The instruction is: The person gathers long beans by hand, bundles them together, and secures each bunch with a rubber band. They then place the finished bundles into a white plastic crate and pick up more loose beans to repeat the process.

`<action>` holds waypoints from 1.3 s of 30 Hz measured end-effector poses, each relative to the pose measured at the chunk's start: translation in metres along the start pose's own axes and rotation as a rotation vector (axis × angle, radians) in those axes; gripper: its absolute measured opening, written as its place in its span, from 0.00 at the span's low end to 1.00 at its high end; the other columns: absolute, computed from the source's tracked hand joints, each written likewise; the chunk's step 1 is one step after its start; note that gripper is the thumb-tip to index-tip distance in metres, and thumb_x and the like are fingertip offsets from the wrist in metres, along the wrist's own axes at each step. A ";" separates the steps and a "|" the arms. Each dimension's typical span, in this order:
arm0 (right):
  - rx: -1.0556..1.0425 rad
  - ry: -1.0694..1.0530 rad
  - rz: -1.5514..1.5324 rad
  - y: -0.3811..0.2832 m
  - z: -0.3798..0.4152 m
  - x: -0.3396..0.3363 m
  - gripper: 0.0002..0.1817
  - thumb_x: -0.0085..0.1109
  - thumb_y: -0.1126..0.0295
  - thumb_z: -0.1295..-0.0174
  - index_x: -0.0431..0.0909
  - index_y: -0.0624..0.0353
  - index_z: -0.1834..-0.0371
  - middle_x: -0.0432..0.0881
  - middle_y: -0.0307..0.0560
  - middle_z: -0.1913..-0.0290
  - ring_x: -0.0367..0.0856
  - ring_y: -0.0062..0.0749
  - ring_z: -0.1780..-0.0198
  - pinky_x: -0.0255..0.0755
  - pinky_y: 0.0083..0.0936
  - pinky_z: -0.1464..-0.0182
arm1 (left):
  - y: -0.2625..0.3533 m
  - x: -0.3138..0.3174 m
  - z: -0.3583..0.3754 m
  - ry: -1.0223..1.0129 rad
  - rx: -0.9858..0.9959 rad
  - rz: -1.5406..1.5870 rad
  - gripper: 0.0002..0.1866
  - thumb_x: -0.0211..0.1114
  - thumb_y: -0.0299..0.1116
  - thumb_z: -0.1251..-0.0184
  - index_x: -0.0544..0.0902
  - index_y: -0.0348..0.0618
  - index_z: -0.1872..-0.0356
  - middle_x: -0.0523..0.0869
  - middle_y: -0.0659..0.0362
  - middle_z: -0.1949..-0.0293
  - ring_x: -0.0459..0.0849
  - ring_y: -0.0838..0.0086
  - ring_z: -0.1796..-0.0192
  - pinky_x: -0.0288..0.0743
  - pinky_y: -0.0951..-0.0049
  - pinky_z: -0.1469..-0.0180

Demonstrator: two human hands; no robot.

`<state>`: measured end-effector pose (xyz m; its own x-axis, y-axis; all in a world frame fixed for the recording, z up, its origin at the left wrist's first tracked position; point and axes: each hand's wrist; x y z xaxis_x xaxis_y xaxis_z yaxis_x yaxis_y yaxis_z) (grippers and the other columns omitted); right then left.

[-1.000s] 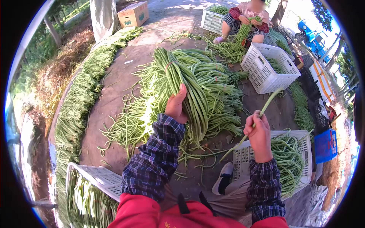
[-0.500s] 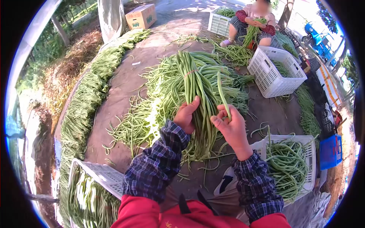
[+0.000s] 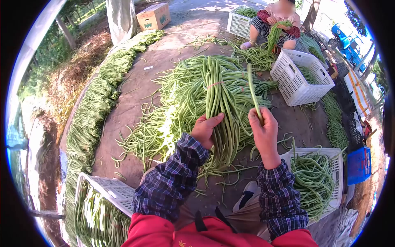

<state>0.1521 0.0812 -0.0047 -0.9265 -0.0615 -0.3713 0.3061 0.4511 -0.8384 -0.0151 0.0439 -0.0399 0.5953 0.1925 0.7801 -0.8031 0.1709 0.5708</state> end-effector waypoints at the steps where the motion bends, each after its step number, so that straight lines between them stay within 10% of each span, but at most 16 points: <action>1: 0.121 -0.109 -0.162 -0.006 0.004 0.000 0.07 0.56 0.72 0.43 0.73 0.65 0.67 0.75 0.39 0.77 0.71 0.19 0.76 0.67 0.19 0.71 | 0.000 0.001 0.000 0.031 -0.007 -0.015 0.09 0.58 0.26 0.40 0.77 0.38 0.58 0.83 0.55 0.64 0.83 0.68 0.64 0.80 0.64 0.62; 5: -0.247 -0.118 0.106 -0.002 0.009 0.025 0.09 0.61 0.76 0.49 0.76 0.65 0.64 0.77 0.47 0.73 0.78 0.31 0.71 0.71 0.24 0.68 | -0.008 -0.007 -0.006 -0.042 0.079 -0.046 0.08 0.58 0.26 0.39 0.77 0.38 0.59 0.82 0.58 0.67 0.82 0.72 0.67 0.78 0.71 0.65; 18: 0.073 -0.236 0.048 -0.007 0.009 0.030 0.09 0.56 0.72 0.47 0.71 0.63 0.64 0.75 0.52 0.77 0.76 0.43 0.75 0.68 0.32 0.73 | -0.009 -0.011 -0.005 -0.101 0.043 -0.006 0.11 0.53 0.33 0.34 0.74 0.38 0.56 0.81 0.55 0.62 0.81 0.70 0.61 0.77 0.69 0.57; 23: -0.337 -0.214 0.381 -0.004 0.014 0.043 0.12 0.53 0.74 0.48 0.71 0.61 0.59 0.78 0.54 0.73 0.78 0.46 0.71 0.69 0.36 0.73 | -0.026 -0.035 -0.027 -0.091 0.001 0.102 0.15 0.47 0.40 0.31 0.73 0.40 0.54 0.81 0.55 0.61 0.80 0.66 0.58 0.74 0.64 0.52; 31: -0.267 -0.398 0.485 -0.011 0.045 0.027 0.14 0.54 0.73 0.49 0.72 0.61 0.58 0.78 0.51 0.74 0.77 0.46 0.73 0.70 0.37 0.73 | 0.001 -0.038 -0.024 -0.060 -0.083 0.250 0.18 0.51 0.42 0.34 0.71 0.41 0.50 0.79 0.52 0.54 0.79 0.60 0.53 0.72 0.56 0.48; 35: -0.252 -0.656 0.250 0.004 0.067 -0.002 0.12 0.52 0.71 0.44 0.70 0.61 0.57 0.76 0.48 0.78 0.77 0.42 0.76 0.70 0.33 0.74 | 0.031 -0.038 -0.022 0.006 0.052 0.244 0.19 0.51 0.43 0.34 0.71 0.40 0.50 0.79 0.51 0.55 0.79 0.59 0.53 0.72 0.52 0.49; 37: 0.403 -0.705 -0.373 0.003 0.058 -0.028 0.08 0.47 0.68 0.37 0.69 0.57 0.57 0.74 0.42 0.77 0.74 0.30 0.78 0.70 0.28 0.74 | 0.035 -0.038 -0.018 -0.023 0.078 0.223 0.19 0.51 0.43 0.34 0.71 0.39 0.50 0.79 0.51 0.55 0.79 0.59 0.53 0.72 0.53 0.49; 39: 0.340 -0.439 -0.818 -0.001 0.040 -0.045 0.09 0.44 0.63 0.34 0.67 0.55 0.57 0.68 0.36 0.78 0.67 0.19 0.79 0.69 0.22 0.74 | 0.034 -0.035 -0.013 -0.128 0.032 0.162 0.20 0.51 0.43 0.34 0.70 0.39 0.49 0.79 0.51 0.54 0.79 0.59 0.53 0.72 0.54 0.48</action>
<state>0.2020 0.0473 -0.0032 -0.7384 -0.5958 0.3159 -0.2819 -0.1528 -0.9472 -0.0630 0.0558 -0.0506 0.4518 0.0898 0.8876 -0.8899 0.1161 0.4412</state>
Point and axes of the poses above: each hand's wrist, its own z-axis away from the middle knuckle, its own x-axis out of the palm, y = z × x
